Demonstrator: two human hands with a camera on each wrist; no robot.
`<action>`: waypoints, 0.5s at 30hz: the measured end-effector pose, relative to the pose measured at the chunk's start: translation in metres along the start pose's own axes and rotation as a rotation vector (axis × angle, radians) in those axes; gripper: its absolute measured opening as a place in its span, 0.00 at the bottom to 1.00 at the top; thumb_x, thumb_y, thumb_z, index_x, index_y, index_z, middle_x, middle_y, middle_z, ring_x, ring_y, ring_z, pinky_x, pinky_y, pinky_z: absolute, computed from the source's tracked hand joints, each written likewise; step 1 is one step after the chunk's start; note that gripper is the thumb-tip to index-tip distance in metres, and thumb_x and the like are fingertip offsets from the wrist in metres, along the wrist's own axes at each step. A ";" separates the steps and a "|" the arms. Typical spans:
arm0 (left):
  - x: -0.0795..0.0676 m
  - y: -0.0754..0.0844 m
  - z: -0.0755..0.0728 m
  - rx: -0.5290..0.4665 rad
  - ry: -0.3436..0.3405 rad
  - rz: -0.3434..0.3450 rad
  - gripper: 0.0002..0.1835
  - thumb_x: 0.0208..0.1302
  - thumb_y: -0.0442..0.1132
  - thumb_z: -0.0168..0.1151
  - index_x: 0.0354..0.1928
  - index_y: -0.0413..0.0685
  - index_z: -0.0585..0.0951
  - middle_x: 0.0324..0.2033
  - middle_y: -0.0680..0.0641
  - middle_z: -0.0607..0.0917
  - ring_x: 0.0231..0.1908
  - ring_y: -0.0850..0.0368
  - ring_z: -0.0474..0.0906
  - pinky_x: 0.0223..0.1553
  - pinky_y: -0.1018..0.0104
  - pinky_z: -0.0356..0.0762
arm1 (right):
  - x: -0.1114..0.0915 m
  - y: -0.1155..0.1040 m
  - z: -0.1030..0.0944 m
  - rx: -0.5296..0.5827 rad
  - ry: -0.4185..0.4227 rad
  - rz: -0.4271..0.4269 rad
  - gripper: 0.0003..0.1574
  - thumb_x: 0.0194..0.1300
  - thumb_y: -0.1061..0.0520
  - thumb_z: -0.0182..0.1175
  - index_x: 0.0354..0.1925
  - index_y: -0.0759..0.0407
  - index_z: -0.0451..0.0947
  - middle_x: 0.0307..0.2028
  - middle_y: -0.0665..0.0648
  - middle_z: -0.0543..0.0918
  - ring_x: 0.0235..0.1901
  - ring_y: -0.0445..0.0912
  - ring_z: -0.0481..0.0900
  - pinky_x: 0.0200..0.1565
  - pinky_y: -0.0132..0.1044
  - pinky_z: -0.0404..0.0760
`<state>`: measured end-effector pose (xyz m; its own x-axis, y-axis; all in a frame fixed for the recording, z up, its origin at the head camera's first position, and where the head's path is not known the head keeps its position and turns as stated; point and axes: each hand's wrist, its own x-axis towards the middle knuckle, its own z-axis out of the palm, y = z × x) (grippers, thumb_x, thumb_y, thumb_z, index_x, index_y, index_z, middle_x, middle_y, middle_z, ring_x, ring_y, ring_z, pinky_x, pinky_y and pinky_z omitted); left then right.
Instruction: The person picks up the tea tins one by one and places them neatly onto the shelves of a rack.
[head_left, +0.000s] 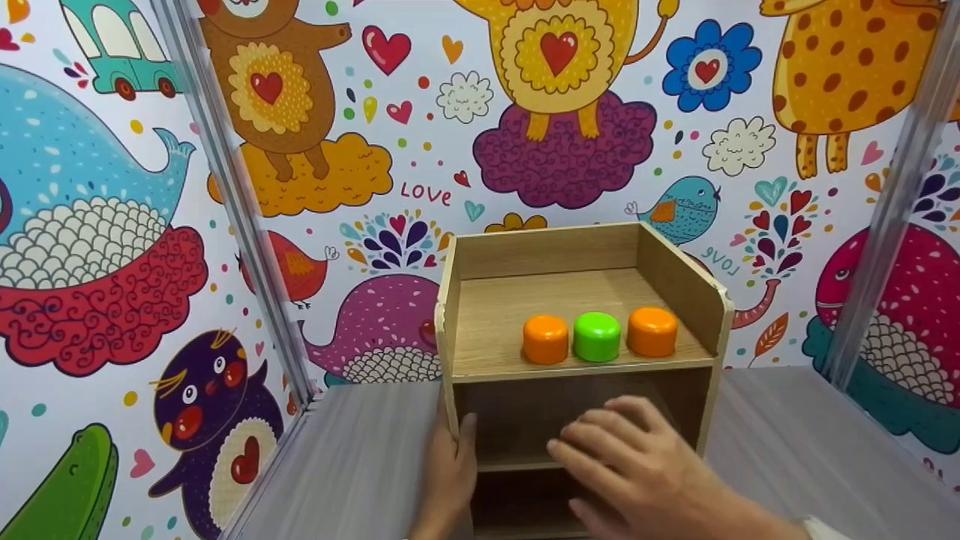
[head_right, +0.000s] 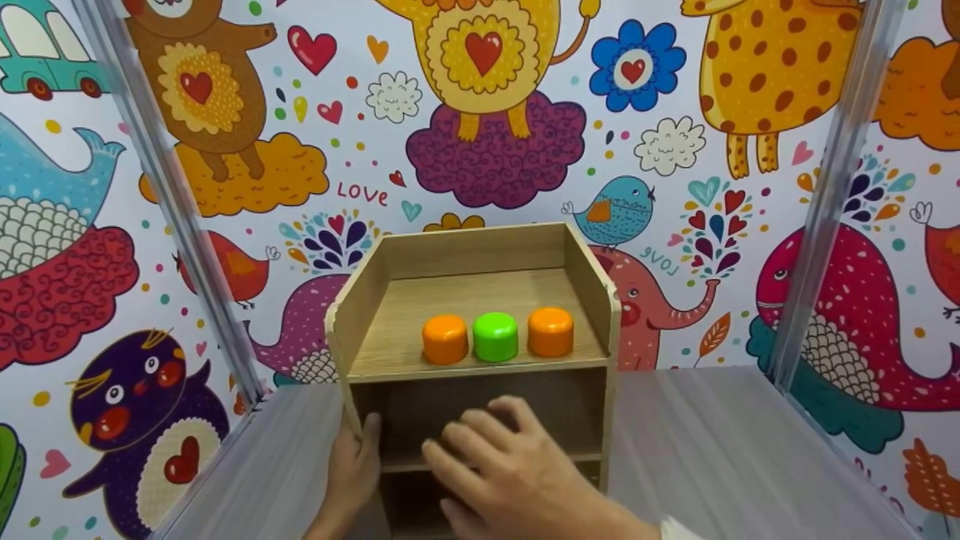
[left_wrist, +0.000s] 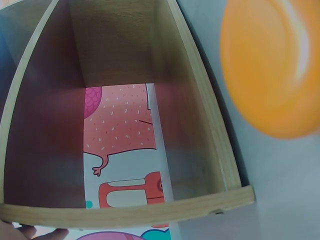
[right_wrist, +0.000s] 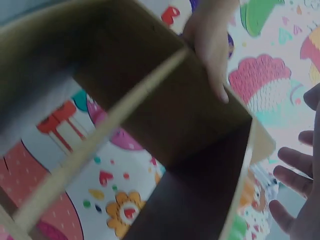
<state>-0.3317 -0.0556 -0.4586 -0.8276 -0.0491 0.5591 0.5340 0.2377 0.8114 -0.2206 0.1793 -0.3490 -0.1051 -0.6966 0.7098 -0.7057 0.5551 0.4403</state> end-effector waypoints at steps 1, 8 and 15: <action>0.000 0.000 0.000 -0.003 0.001 0.002 0.34 0.72 0.48 0.47 0.74 0.52 0.46 0.70 0.47 0.58 0.68 0.54 0.53 0.68 0.49 0.51 | -0.002 -0.003 0.005 -0.008 0.002 -0.013 0.28 0.61 0.39 0.55 0.55 0.48 0.77 0.46 0.48 0.81 0.44 0.45 0.77 0.47 0.50 0.72; 0.002 0.003 -0.003 0.024 0.028 0.002 0.34 0.71 0.46 0.49 0.74 0.53 0.48 0.69 0.46 0.60 0.67 0.53 0.57 0.68 0.51 0.53 | -0.016 -0.020 0.032 -0.032 0.009 -0.078 0.27 0.64 0.36 0.52 0.55 0.46 0.76 0.45 0.48 0.80 0.42 0.44 0.76 0.43 0.47 0.75; 0.001 0.001 -0.003 0.080 0.064 0.016 0.32 0.70 0.43 0.51 0.72 0.46 0.54 0.67 0.43 0.65 0.65 0.52 0.61 0.66 0.52 0.58 | -0.036 -0.045 0.057 0.068 -0.140 -0.016 0.29 0.63 0.37 0.54 0.61 0.39 0.69 0.48 0.42 0.76 0.46 0.38 0.72 0.47 0.43 0.72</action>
<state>-0.3317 -0.0588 -0.4568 -0.8054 -0.1058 0.5833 0.5292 0.3151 0.7878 -0.2251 0.1533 -0.4256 -0.1872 -0.7643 0.6171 -0.7532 0.5149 0.4092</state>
